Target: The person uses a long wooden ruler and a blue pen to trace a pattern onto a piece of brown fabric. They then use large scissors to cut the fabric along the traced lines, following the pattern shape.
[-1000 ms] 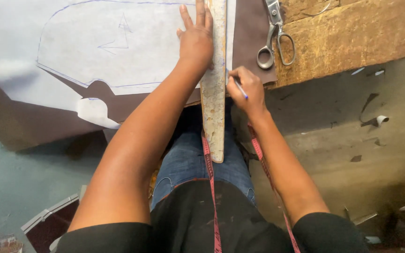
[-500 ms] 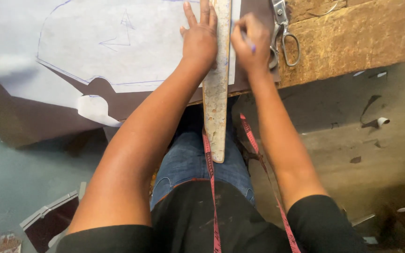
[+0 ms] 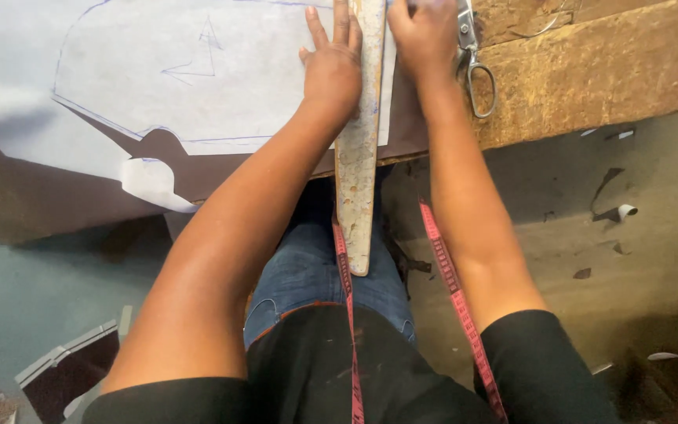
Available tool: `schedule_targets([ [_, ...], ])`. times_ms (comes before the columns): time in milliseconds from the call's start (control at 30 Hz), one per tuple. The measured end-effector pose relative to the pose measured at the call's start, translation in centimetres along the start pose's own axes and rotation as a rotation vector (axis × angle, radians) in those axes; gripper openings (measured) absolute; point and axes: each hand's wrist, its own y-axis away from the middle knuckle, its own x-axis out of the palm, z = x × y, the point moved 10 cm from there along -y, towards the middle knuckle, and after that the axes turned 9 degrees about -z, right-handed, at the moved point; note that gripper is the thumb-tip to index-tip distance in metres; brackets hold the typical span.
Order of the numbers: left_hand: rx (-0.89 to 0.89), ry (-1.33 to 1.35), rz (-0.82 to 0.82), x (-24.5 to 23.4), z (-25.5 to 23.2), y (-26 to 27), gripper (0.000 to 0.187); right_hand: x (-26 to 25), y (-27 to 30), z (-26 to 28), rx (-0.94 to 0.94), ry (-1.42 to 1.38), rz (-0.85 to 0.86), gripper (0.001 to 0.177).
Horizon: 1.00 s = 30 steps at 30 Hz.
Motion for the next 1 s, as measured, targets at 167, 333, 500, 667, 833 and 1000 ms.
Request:
schedule_targets([
  [167, -0.013, 0.049, -0.057, 1.7, -0.3, -1.2, 0.087, -6.2, 16.2, 5.6, 0.248, -0.029, 0.353, 0.013],
  [333, -0.029, 0.018, -0.096, 1.7, -0.5, -0.7, 0.079, -13.4, 29.1, 6.8, 0.688, 0.089, 0.582, 0.007],
  [500, 0.03, 0.129, 0.102, -0.9, 0.2, 0.4, 0.166, -11.6, 34.1, 5.9, 0.855, 0.154, 0.644, 0.03],
  [667, 0.079, 0.287, -0.05, -2.3, 1.2, 1.6, 0.167, -6.9, 40.2, 6.1, 1.028, -0.381, 0.447, 0.029],
  [833, 0.059, 0.602, -0.285, 0.0, 5.4, 6.9, 0.126, -8.2, 42.4, 5.4, 1.093, -0.272, 0.13, 0.034],
  [1000, -0.093, 0.69, -0.488, 2.1, 10.7, 16.9, 0.086, -16.4, 39.4, 2.0, 1.0, -0.176, -0.103, 0.044],
])
